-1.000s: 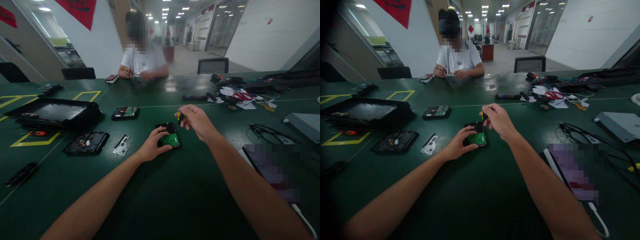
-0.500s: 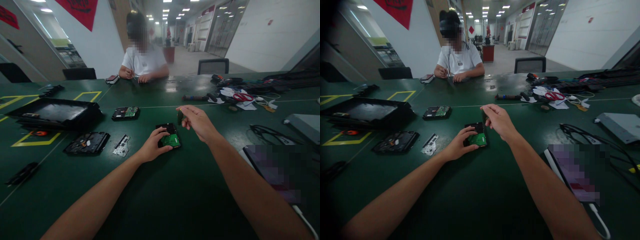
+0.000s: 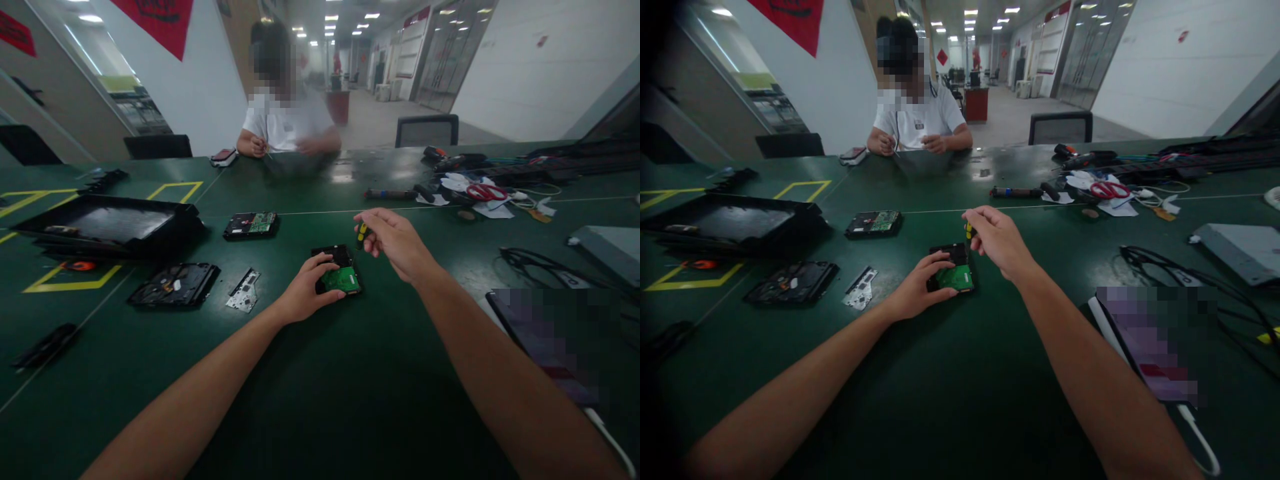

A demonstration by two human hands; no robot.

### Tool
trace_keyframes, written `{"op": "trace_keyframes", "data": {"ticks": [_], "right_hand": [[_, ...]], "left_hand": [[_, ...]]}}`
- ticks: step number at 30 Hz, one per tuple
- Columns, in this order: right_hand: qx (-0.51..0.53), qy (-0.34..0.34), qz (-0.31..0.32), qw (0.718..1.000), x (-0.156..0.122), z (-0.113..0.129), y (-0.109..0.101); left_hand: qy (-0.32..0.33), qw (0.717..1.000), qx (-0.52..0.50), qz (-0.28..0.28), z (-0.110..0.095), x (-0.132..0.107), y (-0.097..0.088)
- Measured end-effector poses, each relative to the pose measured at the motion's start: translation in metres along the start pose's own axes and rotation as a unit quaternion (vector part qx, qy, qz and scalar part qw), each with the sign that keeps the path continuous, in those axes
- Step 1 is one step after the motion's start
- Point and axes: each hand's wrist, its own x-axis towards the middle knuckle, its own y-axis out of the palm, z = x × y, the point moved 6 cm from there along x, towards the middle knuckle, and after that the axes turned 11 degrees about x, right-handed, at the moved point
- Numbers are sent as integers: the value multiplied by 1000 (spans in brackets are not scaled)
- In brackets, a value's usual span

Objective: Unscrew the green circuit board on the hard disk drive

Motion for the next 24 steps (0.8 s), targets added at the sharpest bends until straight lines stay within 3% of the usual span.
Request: {"op": "trace_keyframes", "data": {"ticks": [5, 13, 24], "right_hand": [[25, 22, 6, 999, -1, -1, 3], [-18, -1, -18, 1000, 0, 2, -3], [54, 18, 26, 998, -4, 4, 5]], "left_hand": [[-1, 1000, 3, 0, -1, 0, -1], [-7, 1000, 1, 4, -2, -1, -1], [-2, 1000, 3, -3, -1, -1, -1]]}}
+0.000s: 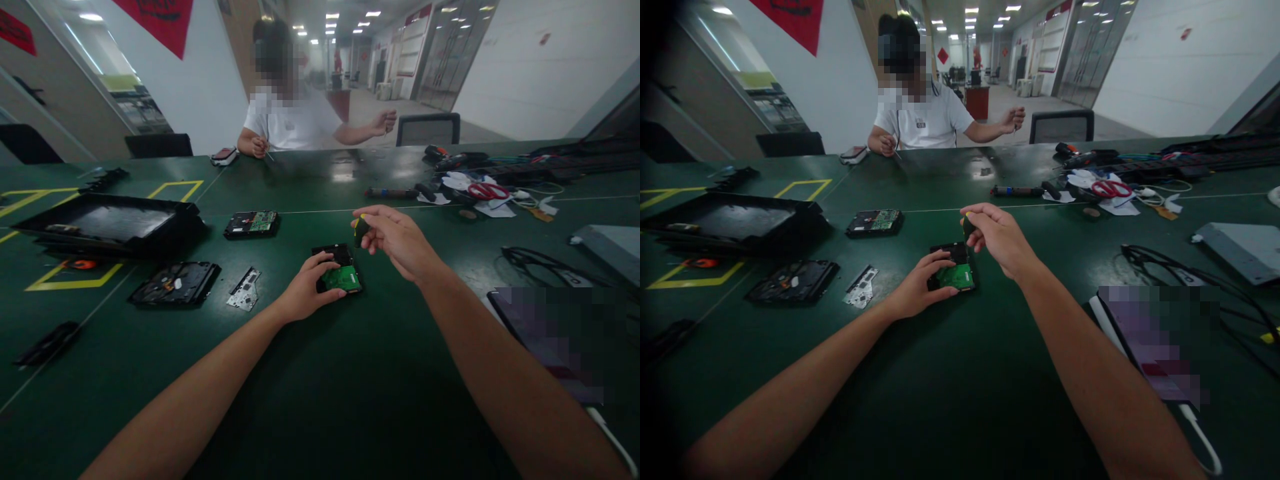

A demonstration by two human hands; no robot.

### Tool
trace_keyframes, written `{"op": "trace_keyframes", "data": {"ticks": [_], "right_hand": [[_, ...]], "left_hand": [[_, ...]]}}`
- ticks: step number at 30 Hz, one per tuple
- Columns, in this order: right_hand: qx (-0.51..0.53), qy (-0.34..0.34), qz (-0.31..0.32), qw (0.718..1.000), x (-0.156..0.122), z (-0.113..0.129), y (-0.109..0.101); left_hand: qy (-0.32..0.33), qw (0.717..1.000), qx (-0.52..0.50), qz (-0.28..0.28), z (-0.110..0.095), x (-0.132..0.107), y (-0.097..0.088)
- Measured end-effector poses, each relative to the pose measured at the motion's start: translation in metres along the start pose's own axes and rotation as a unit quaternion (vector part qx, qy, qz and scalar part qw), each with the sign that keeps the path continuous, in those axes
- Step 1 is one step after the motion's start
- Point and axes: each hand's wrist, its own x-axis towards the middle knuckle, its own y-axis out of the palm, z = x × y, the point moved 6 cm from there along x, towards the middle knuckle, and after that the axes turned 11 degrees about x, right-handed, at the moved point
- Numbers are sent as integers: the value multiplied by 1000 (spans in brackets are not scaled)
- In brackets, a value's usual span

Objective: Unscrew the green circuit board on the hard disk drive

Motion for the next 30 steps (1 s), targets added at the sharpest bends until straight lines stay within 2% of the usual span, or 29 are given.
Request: {"op": "trace_keyframes", "data": {"ticks": [6, 16, 24, 30], "right_hand": [[50, 65, 14, 997, -4, 1, 4], [27, 61, -10, 998, -5, 4, -1], [89, 97, 8, 991, -5, 0, 3], [84, 99, 13, 991, -5, 1, 1]], "left_hand": [[0, 1000, -3, 0, -2, 0, -1], [-7, 1000, -6, 8, 0, 0, -1], [-6, 1000, -1, 8, -1, 1, -1], [0, 1000, 3, 6, 0, 1, 0]]}}
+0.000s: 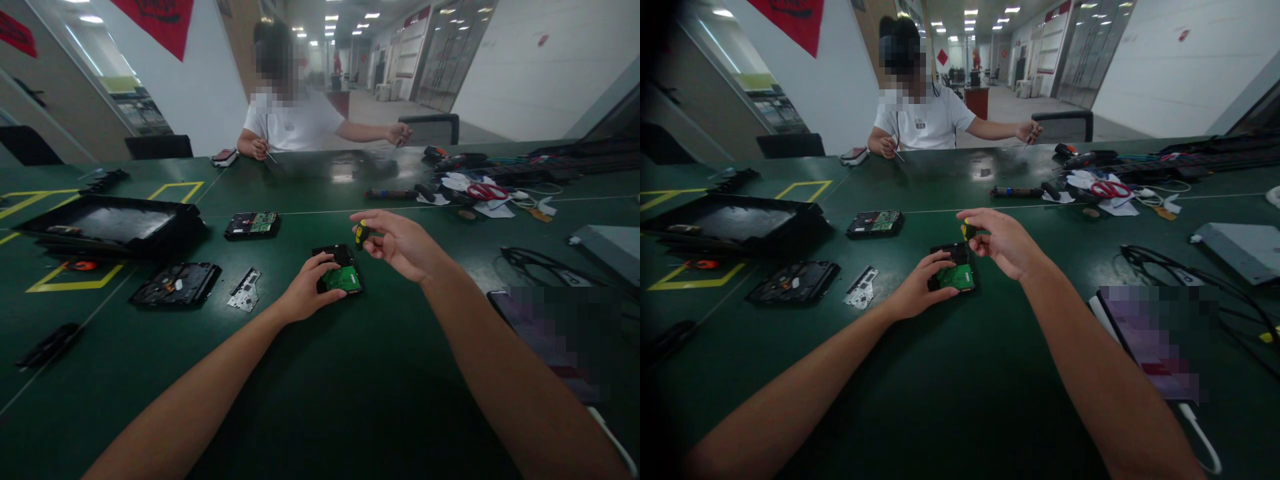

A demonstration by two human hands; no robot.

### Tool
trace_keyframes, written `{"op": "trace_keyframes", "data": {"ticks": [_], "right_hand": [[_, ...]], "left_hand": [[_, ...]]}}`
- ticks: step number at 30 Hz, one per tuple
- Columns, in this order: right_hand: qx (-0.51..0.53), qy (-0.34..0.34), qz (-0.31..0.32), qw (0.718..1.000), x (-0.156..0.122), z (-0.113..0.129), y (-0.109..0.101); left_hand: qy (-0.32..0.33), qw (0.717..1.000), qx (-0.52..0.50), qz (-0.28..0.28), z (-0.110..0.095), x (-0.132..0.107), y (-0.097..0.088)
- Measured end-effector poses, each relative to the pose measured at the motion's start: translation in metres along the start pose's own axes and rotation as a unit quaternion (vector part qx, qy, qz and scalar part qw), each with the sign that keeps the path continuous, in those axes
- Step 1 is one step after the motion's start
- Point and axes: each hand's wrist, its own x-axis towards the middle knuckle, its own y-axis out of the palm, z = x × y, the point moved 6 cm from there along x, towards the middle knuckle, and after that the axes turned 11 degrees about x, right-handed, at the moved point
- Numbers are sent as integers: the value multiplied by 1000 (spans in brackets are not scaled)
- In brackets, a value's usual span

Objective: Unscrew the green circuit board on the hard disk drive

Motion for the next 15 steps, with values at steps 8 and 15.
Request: {"op": "trace_keyframes", "data": {"ticks": [8, 15], "right_hand": [[15, 5, 3, 1000, 1, 1, -2], [66, 17, 0, 998, 0, 3, 2]], "left_hand": [[-2, 1000, -4, -4, 2, -1, 1], [-3, 1000, -3, 0, 1, -1, 0]]}}
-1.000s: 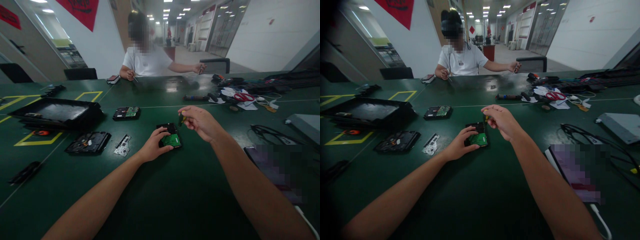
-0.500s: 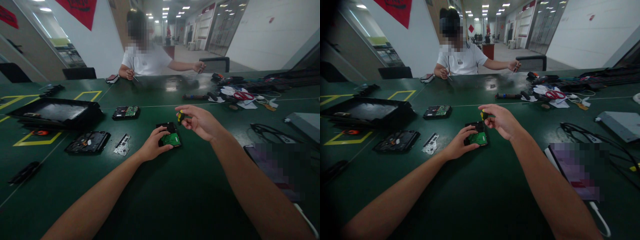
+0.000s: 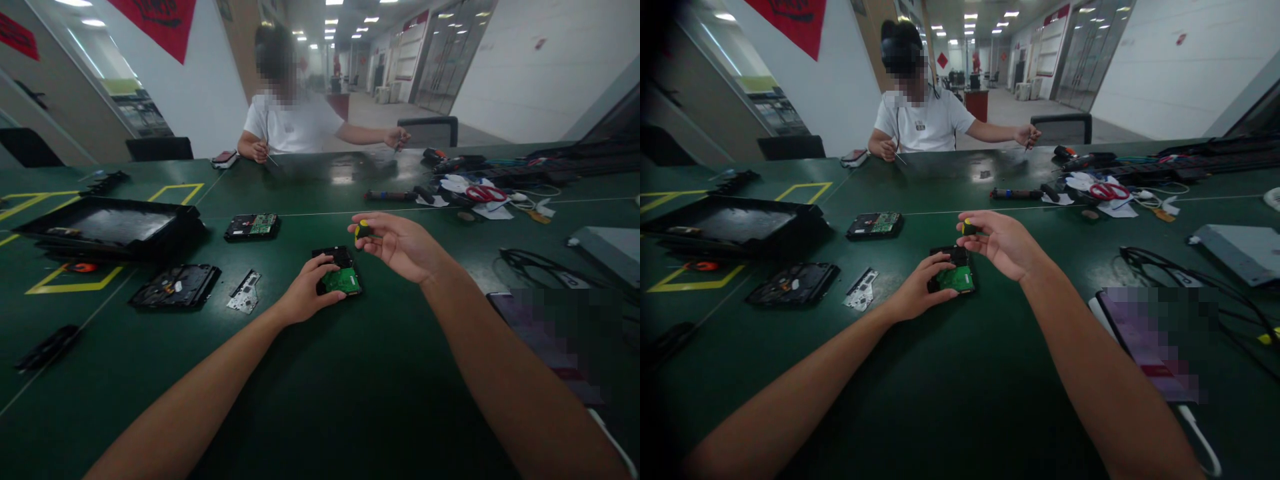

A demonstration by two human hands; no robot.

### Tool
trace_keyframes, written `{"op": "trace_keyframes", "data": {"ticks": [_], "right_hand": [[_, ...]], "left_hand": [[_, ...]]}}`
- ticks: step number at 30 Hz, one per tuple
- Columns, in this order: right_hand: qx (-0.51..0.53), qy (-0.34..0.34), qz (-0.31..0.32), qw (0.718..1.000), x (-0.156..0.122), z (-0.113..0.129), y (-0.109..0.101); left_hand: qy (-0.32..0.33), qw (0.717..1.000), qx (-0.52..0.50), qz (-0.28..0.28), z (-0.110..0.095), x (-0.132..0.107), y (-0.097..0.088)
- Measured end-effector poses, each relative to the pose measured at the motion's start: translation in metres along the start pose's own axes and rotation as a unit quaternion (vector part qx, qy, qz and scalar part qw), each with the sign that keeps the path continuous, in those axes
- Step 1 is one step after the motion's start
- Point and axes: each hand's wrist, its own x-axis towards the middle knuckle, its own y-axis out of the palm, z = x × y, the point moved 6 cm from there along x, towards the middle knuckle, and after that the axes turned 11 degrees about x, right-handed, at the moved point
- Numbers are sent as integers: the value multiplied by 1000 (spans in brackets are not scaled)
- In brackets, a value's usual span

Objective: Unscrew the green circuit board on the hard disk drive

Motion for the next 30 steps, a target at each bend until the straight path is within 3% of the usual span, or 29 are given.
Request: {"op": "trace_keyframes", "data": {"ticks": [14, 23, 30], "right_hand": [[38, 8, 34, 999, 2, -4, -3], [52, 11, -10, 999, -1, -1, 0], [14, 27, -8, 1000, -3, -1, -1]], "left_hand": [[-2, 1000, 1, 3, -1, 0, -1], [7, 1000, -1, -1, -1, 0, 0], [3, 1000, -5, -4, -1, 0, 0]]}}
